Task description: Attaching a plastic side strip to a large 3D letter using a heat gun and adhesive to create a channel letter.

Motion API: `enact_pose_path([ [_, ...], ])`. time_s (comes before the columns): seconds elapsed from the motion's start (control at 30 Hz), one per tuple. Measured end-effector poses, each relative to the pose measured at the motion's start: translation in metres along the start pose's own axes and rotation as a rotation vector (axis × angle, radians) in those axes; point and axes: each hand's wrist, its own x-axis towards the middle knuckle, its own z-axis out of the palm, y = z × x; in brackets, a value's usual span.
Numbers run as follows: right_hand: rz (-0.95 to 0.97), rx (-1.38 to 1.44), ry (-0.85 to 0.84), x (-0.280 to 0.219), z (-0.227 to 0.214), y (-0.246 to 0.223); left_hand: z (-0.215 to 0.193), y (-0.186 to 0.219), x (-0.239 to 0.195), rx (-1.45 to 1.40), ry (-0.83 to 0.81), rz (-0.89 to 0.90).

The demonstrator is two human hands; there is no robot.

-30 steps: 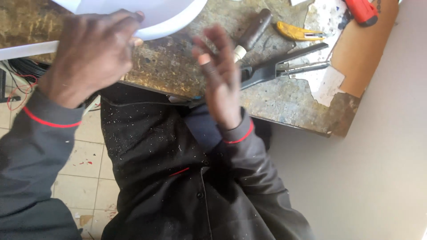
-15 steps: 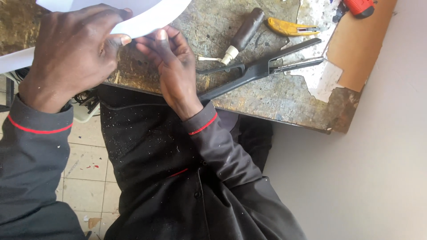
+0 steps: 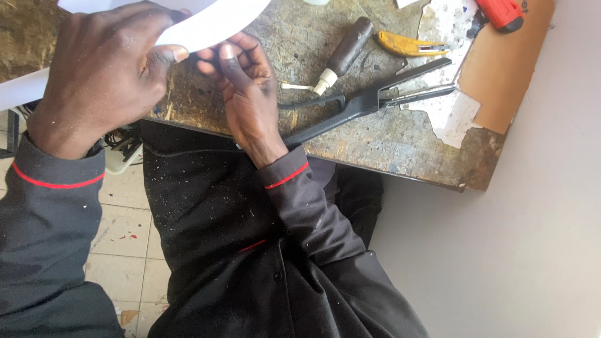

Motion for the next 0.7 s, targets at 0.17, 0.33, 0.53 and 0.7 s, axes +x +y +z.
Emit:
enact_pose_path([
  [0.17,0.015,0.017,0.013,-0.004,0.000,-0.001,0.005,0.000,0.000,0.018,0.009,-0.002],
  [0.33,0.210,-0.330,0.077,-0.030,0.039,-0.052,0.031,0.004,-0.001,0.201,0.036,0.025],
  [0.53,0.054,-0.688,-0.115,-0.096,0.051,-0.088,0.050,0.001,-0.008,0.433,0.013,0.053],
  [0.7,-0.206,-1.260,-0.384,-0.044,0.076,-0.128,0.055,-0.001,-0.013,0.373,0.066,0.059],
])
